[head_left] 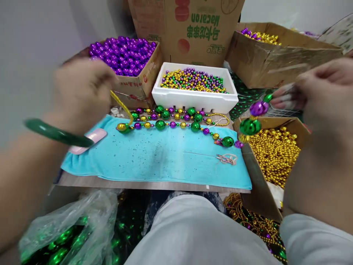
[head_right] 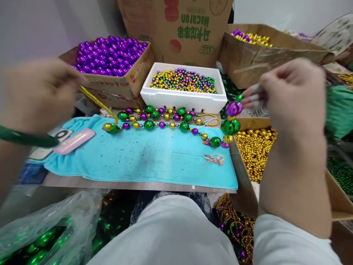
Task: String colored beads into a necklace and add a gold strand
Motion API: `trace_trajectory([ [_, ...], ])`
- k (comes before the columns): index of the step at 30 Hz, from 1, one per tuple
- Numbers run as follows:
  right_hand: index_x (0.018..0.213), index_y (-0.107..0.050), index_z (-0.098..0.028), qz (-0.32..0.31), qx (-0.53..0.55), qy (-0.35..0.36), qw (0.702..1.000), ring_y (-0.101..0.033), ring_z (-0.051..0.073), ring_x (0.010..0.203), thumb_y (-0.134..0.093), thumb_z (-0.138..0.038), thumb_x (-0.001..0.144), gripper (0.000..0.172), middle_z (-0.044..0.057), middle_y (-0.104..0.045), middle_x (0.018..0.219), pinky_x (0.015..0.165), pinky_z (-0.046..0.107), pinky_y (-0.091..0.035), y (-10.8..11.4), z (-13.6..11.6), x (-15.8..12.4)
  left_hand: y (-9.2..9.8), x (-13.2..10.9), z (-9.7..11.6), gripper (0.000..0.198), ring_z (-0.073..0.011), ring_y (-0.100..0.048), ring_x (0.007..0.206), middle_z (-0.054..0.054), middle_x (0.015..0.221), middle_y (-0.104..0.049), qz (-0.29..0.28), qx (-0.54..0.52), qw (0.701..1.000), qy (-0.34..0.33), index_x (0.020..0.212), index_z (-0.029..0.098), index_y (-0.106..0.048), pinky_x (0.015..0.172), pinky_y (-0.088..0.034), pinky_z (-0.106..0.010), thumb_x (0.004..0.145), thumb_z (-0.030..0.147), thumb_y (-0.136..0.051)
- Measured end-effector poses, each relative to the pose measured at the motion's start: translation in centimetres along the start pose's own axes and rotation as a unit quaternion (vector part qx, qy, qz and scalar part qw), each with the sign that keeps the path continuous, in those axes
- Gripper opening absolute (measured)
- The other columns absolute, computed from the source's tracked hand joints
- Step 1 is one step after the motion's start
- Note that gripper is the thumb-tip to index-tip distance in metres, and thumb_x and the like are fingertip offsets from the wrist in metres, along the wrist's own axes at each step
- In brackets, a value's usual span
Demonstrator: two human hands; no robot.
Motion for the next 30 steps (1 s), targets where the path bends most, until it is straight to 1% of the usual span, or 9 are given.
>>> trace_trajectory([
  [3,0.072,-0.049,-0.017,-0.010,0.074,-0.086,0.994,-0.066,0.014,0.053,-0.054,-0.012,0.084,0.015,0.008,-0.067,0.066,0.055,0.034,-0.052,-3.1,2.1,-4.3,-3.8,-4.6,1.9,0.021,-0.0148,-0.058,0.085,-0.002,0.084,-0.062,-0.098,-0.073,0.992,0.018,0.086,0.012,-0.063,0.083,-0.047,-0.033,0.085,0.022,-0.045],
  [6,0.075,-0.046,-0.019,-0.094,0.107,-0.143,0.979,-0.066,0.014,0.051,-0.053,-0.016,0.085,0.012,0.004,-0.066,0.063,0.052,0.031,-0.053,-7.8,4.6,-8.4,-8.2,-9.3,3.6,0.017,-0.0181,-0.058,0.082,-0.004,0.085,-0.064,-0.159,-0.151,0.974,0.057,0.082,0.019,-0.060,0.077,-0.047,-0.031,0.084,0.021,-0.043],
  [10,0.078,-0.046,-0.021,-0.281,0.085,-0.124,0.948,-0.063,0.014,0.053,-0.049,-0.022,0.086,0.008,0.001,-0.066,0.065,0.050,0.027,-0.048,-16.2,6.6,-13.3,-13.0,-13.2,5.3,0.015,-0.0190,-0.057,0.076,-0.004,0.079,-0.063,-0.211,-0.238,0.941,0.115,0.077,0.020,-0.058,0.070,-0.044,-0.030,0.083,0.025,-0.044],
  [15,0.078,-0.046,-0.021,-0.379,0.082,-0.070,0.919,-0.057,0.013,0.053,-0.047,-0.020,0.085,0.007,-0.003,-0.060,0.058,0.056,0.025,-0.043,-23.9,7.2,-16.3,-16.4,-15.5,5.7,0.014,-0.0157,-0.054,0.066,0.000,0.065,-0.058,-0.205,-0.351,0.880,0.245,0.074,0.020,-0.058,0.064,-0.041,-0.028,0.080,0.028,-0.048],
  [19,0.077,-0.050,-0.021,-0.368,0.135,-0.037,0.919,-0.056,0.014,0.058,-0.048,-0.024,0.085,0.009,-0.002,-0.060,0.061,0.060,0.026,-0.043,-26.1,7.3,-15.9,-17.8,-16.8,5.9,0.016,-0.0139,-0.055,0.061,0.001,0.061,-0.058,-0.210,-0.491,0.774,0.340,0.070,0.018,-0.058,0.061,-0.043,-0.026,0.073,0.033,-0.057],
  [22,0.074,-0.053,-0.020,-0.337,0.143,0.027,0.930,-0.060,0.017,0.082,-0.052,-0.025,0.083,0.010,0.005,-0.066,0.085,0.070,0.029,-0.044,-26.7,7.0,-14.9,-17.9,-16.9,6.2,0.022,-0.0137,-0.057,0.062,0.000,0.063,-0.062,-0.221,-0.548,0.720,0.364,0.071,0.016,-0.062,0.061,-0.046,-0.027,0.068,0.038,-0.063],
  [26,0.073,-0.056,-0.019,-0.368,0.188,0.064,0.908,-0.051,0.023,0.117,-0.054,-0.025,0.083,0.012,0.012,-0.059,0.122,0.071,0.029,-0.045,-27.3,6.4,-14.0,-17.3,-16.1,6.2,0.024,-0.0134,-0.058,0.061,-0.002,0.067,-0.064,-0.230,-0.538,0.730,0.353,0.073,0.016,-0.067,0.060,-0.048,-0.027,0.067,0.038,-0.065],
  [28,0.073,-0.057,-0.019,-0.404,0.213,0.061,0.888,-0.050,0.024,0.119,-0.054,-0.025,0.083,0.012,0.012,-0.054,0.131,0.071,0.029,-0.046,-27.7,6.3,-13.7,-17.0,-15.6,6.3,0.022,-0.0130,-0.057,0.059,-0.001,0.065,-0.063,-0.252,-0.534,0.735,0.335,0.073,0.015,-0.068,0.058,-0.047,-0.026,0.068,0.037,-0.064],
  [30,0.073,-0.058,-0.018,-0.436,0.239,0.052,0.866,-0.053,0.023,0.114,-0.055,-0.026,0.083,0.012,0.012,-0.057,0.127,0.074,0.030,-0.046,-27.9,6.3,-13.5,-16.8,-15.3,6.7,0.021,-0.0121,-0.056,0.057,0.000,0.061,-0.061,-0.275,-0.540,0.732,0.310,0.071,0.015,-0.068,0.056,-0.045,-0.025,0.071,0.035,-0.062],
])
Point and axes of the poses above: each hand's wrist, its own x-axis towards the middle knuckle, its own y-axis out of the back of the hand, z = x × y, the point moved 5 cm from there along x, towards the middle knuckle
